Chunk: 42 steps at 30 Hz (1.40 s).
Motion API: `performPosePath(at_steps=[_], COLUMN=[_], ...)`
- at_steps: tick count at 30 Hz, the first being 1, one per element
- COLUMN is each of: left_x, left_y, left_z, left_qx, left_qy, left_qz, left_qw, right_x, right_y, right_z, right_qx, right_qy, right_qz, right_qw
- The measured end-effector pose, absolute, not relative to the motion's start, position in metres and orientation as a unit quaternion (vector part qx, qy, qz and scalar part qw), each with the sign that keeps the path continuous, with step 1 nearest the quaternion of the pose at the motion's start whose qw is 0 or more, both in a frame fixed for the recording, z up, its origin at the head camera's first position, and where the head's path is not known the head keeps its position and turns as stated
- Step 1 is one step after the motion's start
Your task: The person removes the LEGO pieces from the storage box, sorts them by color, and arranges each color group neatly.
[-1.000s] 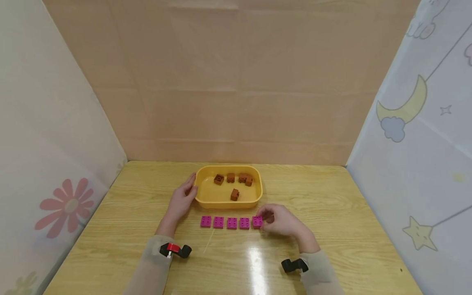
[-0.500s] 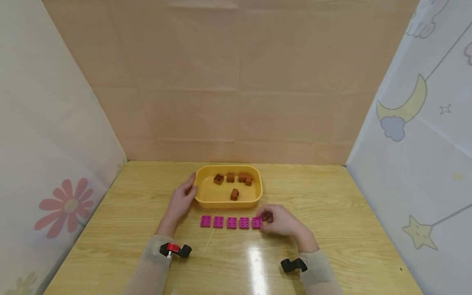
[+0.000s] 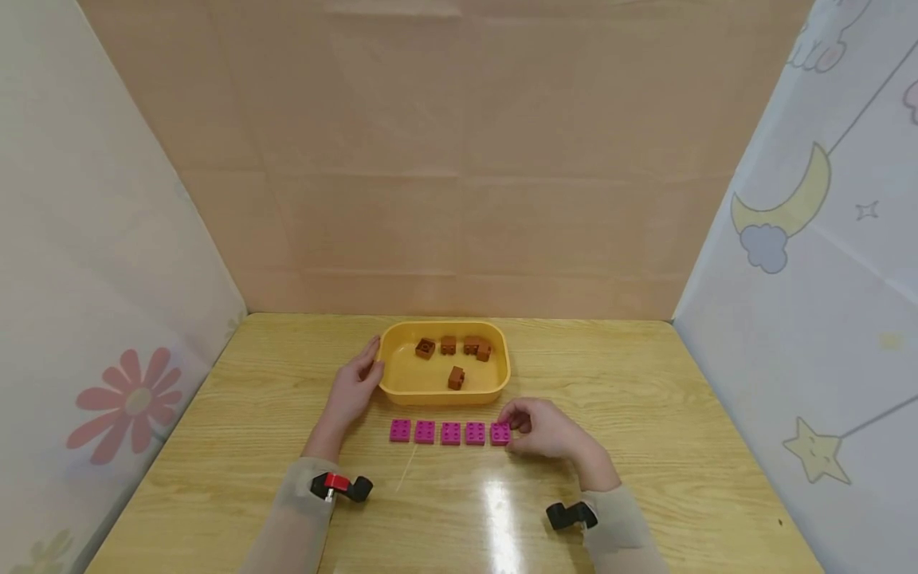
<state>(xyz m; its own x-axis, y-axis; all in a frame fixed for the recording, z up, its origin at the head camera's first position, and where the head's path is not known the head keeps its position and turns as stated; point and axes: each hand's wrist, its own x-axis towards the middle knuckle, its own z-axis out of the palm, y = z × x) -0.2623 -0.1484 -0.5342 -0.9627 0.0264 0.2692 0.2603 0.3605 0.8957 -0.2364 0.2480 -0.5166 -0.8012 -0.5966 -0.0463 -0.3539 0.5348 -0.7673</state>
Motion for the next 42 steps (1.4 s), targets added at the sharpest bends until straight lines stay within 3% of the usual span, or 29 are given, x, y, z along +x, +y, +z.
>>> performPosePath(at_steps=[28,42], left_x=[-0.263,-0.261], left_y=[-0.147,-0.148], left_z=[-0.534,-0.534], left_qx=[-0.090,-0.088], left_qy=[-0.816,-0.814], left_qz=[-0.561,-0.565], left_qw=[0.107,0.105], right_x=[-0.234,-0.235], right_y=[0.256,0.271], right_z=[-0.512,-0.499], right_qx=[-0.274,-0.271], right_qy=[0.857,0.844], right_qz=[-0.405,-0.441], right_qw=[0.162,0.140])
